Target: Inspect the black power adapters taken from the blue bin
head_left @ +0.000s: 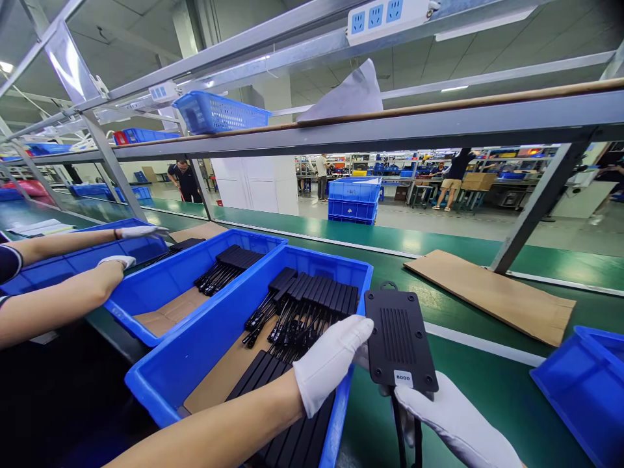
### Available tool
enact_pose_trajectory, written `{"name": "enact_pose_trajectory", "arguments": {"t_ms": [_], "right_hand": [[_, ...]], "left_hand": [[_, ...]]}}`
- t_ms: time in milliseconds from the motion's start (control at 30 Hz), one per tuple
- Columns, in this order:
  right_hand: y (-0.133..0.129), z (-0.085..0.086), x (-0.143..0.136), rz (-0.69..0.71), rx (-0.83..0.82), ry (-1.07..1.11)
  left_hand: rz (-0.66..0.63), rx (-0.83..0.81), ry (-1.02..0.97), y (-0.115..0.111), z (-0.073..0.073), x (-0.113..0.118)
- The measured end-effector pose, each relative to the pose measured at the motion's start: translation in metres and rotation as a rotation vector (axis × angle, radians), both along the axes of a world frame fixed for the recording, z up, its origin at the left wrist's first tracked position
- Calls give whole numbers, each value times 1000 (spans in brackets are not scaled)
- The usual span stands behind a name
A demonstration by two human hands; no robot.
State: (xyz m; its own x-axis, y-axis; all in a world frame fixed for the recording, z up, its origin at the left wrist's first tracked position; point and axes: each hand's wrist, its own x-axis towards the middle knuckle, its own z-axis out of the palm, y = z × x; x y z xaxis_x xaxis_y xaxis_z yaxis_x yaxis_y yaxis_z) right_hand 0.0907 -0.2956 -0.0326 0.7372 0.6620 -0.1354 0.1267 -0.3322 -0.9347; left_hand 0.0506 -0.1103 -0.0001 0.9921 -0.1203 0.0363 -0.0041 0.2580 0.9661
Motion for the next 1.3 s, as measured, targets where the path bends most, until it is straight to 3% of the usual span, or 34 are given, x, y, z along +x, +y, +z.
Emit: {"name": "enact_pose_trajectory", "arguments": {"t_ms": [900,1300], "right_hand": [[1,12,-6,1,-7,45],[-1,14,-6,32,32,83]], "left_hand": [[-7,25,20,0,3,-2],[38,30,72,0,-5,2]]}}
